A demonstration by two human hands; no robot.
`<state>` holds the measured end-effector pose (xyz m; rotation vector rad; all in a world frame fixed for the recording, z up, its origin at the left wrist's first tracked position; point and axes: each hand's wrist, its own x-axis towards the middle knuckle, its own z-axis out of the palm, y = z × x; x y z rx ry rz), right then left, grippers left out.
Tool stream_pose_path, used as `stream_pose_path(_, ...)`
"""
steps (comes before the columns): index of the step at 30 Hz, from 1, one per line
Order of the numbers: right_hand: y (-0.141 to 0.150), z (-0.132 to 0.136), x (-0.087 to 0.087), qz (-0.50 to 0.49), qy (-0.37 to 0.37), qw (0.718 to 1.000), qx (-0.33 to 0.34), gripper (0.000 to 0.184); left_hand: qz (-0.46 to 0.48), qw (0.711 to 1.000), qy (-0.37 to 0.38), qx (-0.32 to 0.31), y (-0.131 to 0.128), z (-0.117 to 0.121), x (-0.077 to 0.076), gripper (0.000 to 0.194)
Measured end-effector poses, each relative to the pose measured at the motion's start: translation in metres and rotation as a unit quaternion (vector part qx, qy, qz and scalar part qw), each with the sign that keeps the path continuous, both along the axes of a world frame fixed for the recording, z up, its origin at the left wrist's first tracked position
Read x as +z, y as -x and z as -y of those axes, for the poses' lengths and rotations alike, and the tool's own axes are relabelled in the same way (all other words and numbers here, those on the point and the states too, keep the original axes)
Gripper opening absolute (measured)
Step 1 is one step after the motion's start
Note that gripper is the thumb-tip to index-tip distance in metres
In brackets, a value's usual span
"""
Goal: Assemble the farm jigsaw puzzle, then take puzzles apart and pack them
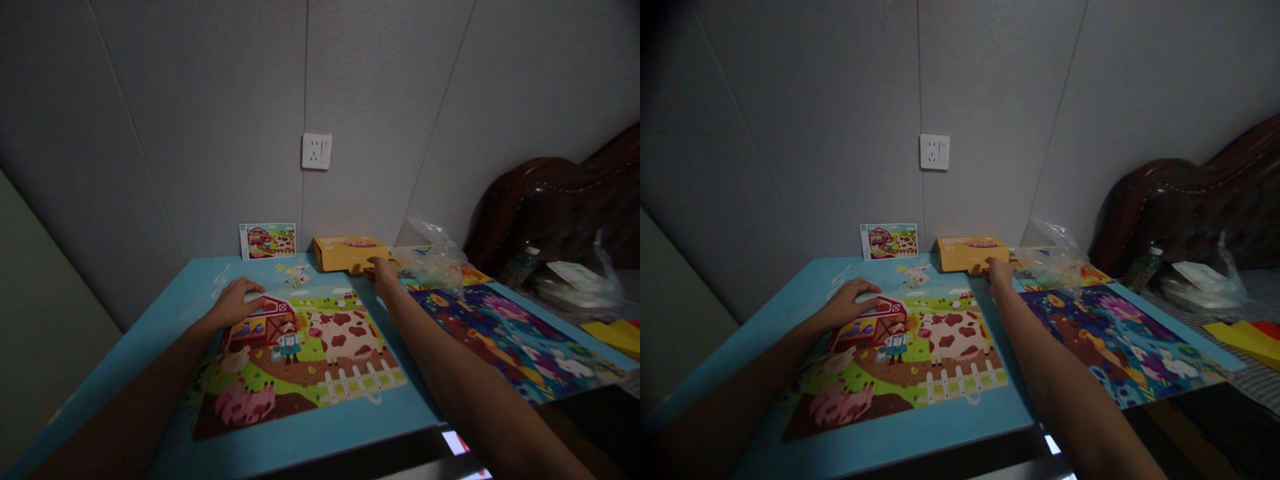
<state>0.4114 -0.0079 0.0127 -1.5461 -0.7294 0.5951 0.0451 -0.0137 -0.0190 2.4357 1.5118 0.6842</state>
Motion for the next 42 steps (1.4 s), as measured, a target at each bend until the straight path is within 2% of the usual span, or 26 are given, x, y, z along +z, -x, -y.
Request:
stream_pose_path(2, -0.002, -0.002, 0.000, -0.012, -0.033, 0.999, -0.027, 0.037, 0.003, 1.000, -0.001, -0.003, -0.001, -0.001, -0.001, 0.041)
stream_pose_path(4, -0.003, -0.004, 0.001, 0.033, -0.089, 0.995, -0.024, 0.048, 0.008, 1.000, -0.004, -0.005, -0.001, -0.001, -0.001, 0.040)
stream_pose_path(6, -0.001, -0.007, 0.001, 0.161, -0.146, 0.976, 0.015, 0.057, 0.013, 1.000, -0.005, -0.003, -0.002, 0.000, -0.001, 0.040)
stream_pose_path(7, 0.000, -0.009, 0.000, 0.251, -0.153, 0.955, 0.041, 0.058, 0.016, 1.000, -0.005, -0.001, -0.002, 0.000, 0.000, 0.039)
stream_pose_path(9, 0.005, -0.015, -0.003, 0.410, -0.120, 0.900, 0.081, 0.056, 0.023, 1.000, -0.004, 0.002, -0.003, 0.001, 0.000, 0.036)
stream_pose_path(10, 0.008, -0.018, -0.005, 0.453, -0.091, 0.882, 0.090, 0.055, 0.027, 1.000, -0.003, 0.003, -0.003, 0.001, -0.001, 0.034)
stream_pose_path(13, 0.013, -0.024, -0.010, 0.529, -0.023, 0.842, 0.102, 0.050, 0.034, 0.999, -0.004, 0.007, -0.003, 0.001, -0.002, 0.031)
stream_pose_path(16, 0.010, -0.022, -0.009, 0.599, 0.029, 0.790, 0.127, 0.032, 0.032, 0.999, -0.006, 0.011, -0.003, -0.001, -0.005, 0.028)
stream_pose_path(18, 0.006, -0.017, -0.003, 0.614, 0.036, 0.775, 0.146, 0.026, 0.033, 0.999, -0.009, 0.010, -0.003, -0.002, -0.006, 0.027)
stream_pose_path(19, 0.006, -0.014, 0.002, 0.614, 0.025, 0.774, 0.153, 0.034, 0.035, 0.999, -0.010, 0.010, -0.003, -0.003, -0.007, 0.026)
stream_pose_path(21, 0.011, -0.004, 0.011, 0.614, -0.017, 0.770, 0.171, 0.062, 0.047, 0.999, -0.014, 0.011, -0.003, -0.002, -0.007, 0.026)
stream_pose_path(22, 0.018, 0.002, 0.015, 0.605, -0.065, 0.771, 0.189, 0.075, 0.059, 0.998, -0.018, 0.011, -0.004, -0.001, -0.006, 0.027)
stream_pose_path(23, 0.027, 0.009, 0.018, 0.596, -0.108, 0.766, 0.215, 0.084, 0.077, 0.997, -0.024, 0.009, -0.005, 0.001, -0.004, 0.029)
stream_pose_path(25, 0.051, 0.025, 0.019, 0.594, -0.158, 0.743, 0.264, 0.091, 0.130, 0.990, -0.047, -0.006, -0.007, 0.006, 0.001, 0.034)
stream_pose_path(28, 0.091, 0.048, 0.011, 0.622, -0.157, 0.684, 0.348, 0.085, 0.204, 0.973, -0.098, -0.051, -0.010, 0.013, 0.010, 0.033)
stream_pose_path(30, 0.111, 0.059, 0.005, 0.630, -0.142, 0.664, 0.377, 0.064, 0.213, 0.965, -0.122, -0.090, -0.013, 0.017, 0.014, 0.031)
stream_pose_path(31, 0.117, 0.063, 0.003, 0.635, -0.145, 0.655, 0.382, 0.050, 0.214, 0.963, -0.128, -0.102, -0.014, 0.018, 0.015, 0.033)
stream_pose_path(32, 0.121, 0.065, 0.003, 0.638, -0.153, 0.640, 0.401, 0.043, 0.223, 0.961, -0.126, -0.105, -0.015, 0.019, 0.016, 0.036)
stream_pose_path(35, 0.120, 0.066, 0.007, 0.627, -0.188, 0.607, 0.451, 0.042, 0.311, 0.944, -0.081, -0.077, -0.019, 0.021, 0.016, 0.055)
stream_pose_path(38, 0.115, 0.065, 0.012, 0.629, -0.209, 0.591, 0.459, 0.036, 0.367, 0.927, -0.031, -0.075, -0.020, 0.019, 0.014, 0.063)
stream_pose_path(42, 0.113, 0.067, 0.014, 0.646, -0.209, 0.585, 0.444, 0.033, 0.306, 0.950, 0.004, -0.068, -0.017, 0.016, 0.008, 0.060)
